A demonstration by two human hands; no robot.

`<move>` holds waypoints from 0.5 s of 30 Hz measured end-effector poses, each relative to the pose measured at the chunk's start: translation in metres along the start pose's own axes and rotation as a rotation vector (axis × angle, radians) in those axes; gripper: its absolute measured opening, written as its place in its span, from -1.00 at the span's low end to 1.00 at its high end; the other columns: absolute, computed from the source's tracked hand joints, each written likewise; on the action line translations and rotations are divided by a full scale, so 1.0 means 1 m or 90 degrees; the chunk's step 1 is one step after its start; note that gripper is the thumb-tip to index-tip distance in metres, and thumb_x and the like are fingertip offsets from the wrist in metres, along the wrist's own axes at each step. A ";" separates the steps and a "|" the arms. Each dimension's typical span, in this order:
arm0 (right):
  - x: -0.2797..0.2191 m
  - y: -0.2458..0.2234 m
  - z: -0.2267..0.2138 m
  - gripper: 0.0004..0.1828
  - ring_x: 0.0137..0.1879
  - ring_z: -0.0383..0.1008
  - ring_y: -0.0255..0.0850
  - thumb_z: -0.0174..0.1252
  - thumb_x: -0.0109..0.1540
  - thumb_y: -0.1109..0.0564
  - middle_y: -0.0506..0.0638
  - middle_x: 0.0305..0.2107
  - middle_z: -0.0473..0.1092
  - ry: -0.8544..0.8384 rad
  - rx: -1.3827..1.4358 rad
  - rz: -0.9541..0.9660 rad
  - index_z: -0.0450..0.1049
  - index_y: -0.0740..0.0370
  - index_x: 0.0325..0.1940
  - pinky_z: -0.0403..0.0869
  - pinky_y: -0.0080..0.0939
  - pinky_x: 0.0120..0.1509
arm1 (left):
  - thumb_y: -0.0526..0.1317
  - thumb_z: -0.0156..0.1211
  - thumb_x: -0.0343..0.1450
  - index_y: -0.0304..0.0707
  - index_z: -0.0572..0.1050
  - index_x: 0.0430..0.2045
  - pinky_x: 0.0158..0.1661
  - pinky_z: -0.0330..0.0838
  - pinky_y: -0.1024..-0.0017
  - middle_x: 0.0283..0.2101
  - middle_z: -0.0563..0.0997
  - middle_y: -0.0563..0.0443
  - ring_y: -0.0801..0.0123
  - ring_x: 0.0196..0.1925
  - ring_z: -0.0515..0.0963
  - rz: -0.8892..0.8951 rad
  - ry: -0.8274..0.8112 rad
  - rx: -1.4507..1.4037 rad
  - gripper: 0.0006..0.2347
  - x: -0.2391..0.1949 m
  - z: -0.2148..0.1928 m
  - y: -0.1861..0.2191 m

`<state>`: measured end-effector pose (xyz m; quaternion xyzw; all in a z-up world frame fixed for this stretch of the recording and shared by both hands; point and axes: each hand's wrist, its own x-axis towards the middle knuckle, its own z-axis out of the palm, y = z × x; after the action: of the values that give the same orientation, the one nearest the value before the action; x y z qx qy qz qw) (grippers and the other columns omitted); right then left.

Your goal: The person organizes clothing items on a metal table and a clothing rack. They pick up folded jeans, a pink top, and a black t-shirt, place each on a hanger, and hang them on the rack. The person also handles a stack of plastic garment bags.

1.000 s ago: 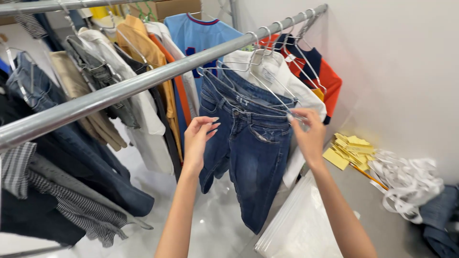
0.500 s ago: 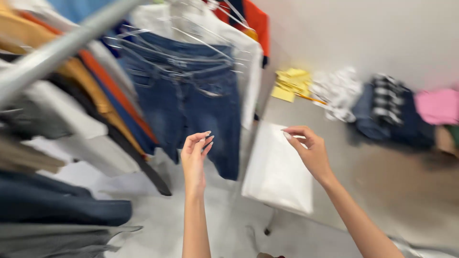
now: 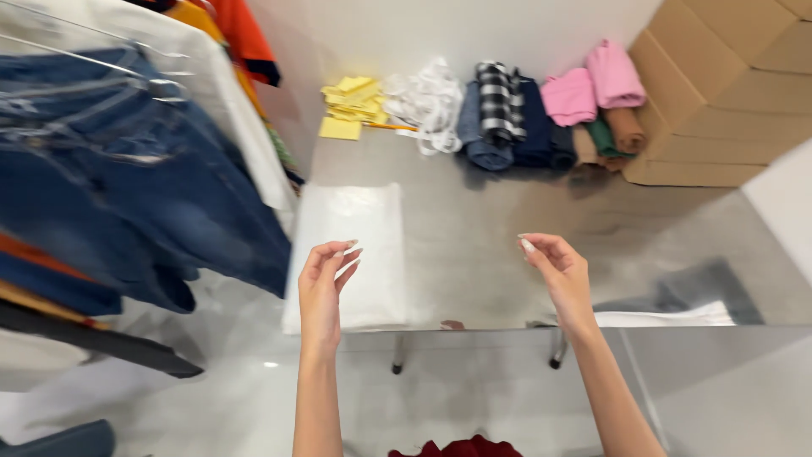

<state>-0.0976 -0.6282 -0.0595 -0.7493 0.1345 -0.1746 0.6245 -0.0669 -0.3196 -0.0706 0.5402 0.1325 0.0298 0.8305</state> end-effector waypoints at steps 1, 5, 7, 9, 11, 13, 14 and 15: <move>0.004 0.006 -0.021 -0.79 0.01 0.47 -0.27 0.22 0.29 0.21 0.10 -0.16 0.54 -0.001 -0.005 0.001 0.56 0.26 0.00 0.46 -0.26 0.17 | -0.39 -0.05 0.48 -0.33 0.51 -0.23 0.12 0.51 0.21 -0.04 0.62 -0.20 0.18 0.04 0.64 -0.004 0.001 -0.004 -0.86 -0.005 0.018 -0.012; 0.014 0.028 -0.100 -0.78 0.07 0.50 -0.20 0.19 0.31 0.20 0.14 -0.14 0.53 0.003 0.011 0.012 0.55 0.28 0.03 0.45 -0.22 0.20 | -0.39 -0.05 0.47 -0.31 0.50 -0.22 0.10 0.52 0.25 -0.07 0.60 -0.13 0.24 0.00 0.64 -0.013 0.000 -0.028 -0.86 -0.029 0.088 -0.065; 0.019 0.042 -0.133 -0.76 0.08 0.50 -0.17 0.17 0.31 0.19 0.16 -0.14 0.53 0.006 0.017 0.017 0.54 0.29 0.05 0.46 -0.20 0.20 | -0.38 -0.04 0.47 -0.29 0.49 -0.22 0.08 0.52 0.29 -0.09 0.59 -0.07 0.29 -0.02 0.63 -0.022 0.003 -0.041 -0.86 -0.040 0.122 -0.088; 0.023 0.063 -0.163 -0.78 0.05 0.50 -0.20 0.15 0.33 0.19 0.13 -0.16 0.54 -0.003 0.040 0.021 0.54 0.29 0.03 0.46 -0.23 0.19 | -0.38 -0.04 0.47 -0.30 0.50 -0.24 0.09 0.52 0.25 -0.09 0.60 -0.12 0.23 -0.01 0.64 -0.047 -0.015 -0.045 -0.87 -0.057 0.156 -0.107; 0.017 0.054 -0.184 -0.78 0.05 0.51 -0.20 0.14 0.33 0.17 0.13 -0.16 0.54 -0.006 0.041 0.035 0.54 0.29 0.03 0.46 -0.22 0.19 | -0.37 -0.03 0.48 -0.29 0.51 -0.25 0.08 0.53 0.24 -0.10 0.61 -0.11 0.24 -0.02 0.64 -0.060 -0.022 -0.045 -0.88 -0.067 0.184 -0.129; 0.017 0.045 -0.202 -0.77 0.05 0.51 -0.19 0.14 0.34 0.16 0.14 -0.16 0.54 -0.006 0.042 0.044 0.54 0.28 0.03 0.47 -0.21 0.19 | -0.37 -0.02 0.48 -0.28 0.51 -0.26 0.07 0.53 0.24 -0.10 0.62 -0.11 0.25 -0.03 0.65 -0.070 -0.033 -0.048 -0.88 -0.075 0.212 -0.142; 0.020 0.042 -0.211 -0.76 0.05 0.52 -0.19 0.14 0.34 0.14 0.14 -0.16 0.55 -0.010 0.040 0.054 0.55 0.27 0.04 0.46 -0.20 0.20 | -0.36 -0.01 0.48 -0.28 0.51 -0.26 0.07 0.53 0.25 -0.11 0.62 -0.09 0.26 -0.03 0.65 -0.080 -0.047 -0.038 -0.88 -0.079 0.226 -0.147; 0.022 0.041 -0.219 -0.76 0.05 0.52 -0.18 0.14 0.33 0.13 0.14 -0.17 0.56 -0.016 0.039 0.064 0.55 0.26 0.04 0.46 -0.18 0.21 | -0.36 -0.01 0.48 -0.28 0.52 -0.26 0.07 0.53 0.27 -0.12 0.62 -0.08 0.27 -0.04 0.65 -0.090 -0.059 -0.027 -0.89 -0.084 0.238 -0.152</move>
<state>-0.1708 -0.8398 -0.0629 -0.7242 0.1586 -0.1372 0.6570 -0.1019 -0.6100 -0.1018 0.5123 0.1315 -0.0512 0.8471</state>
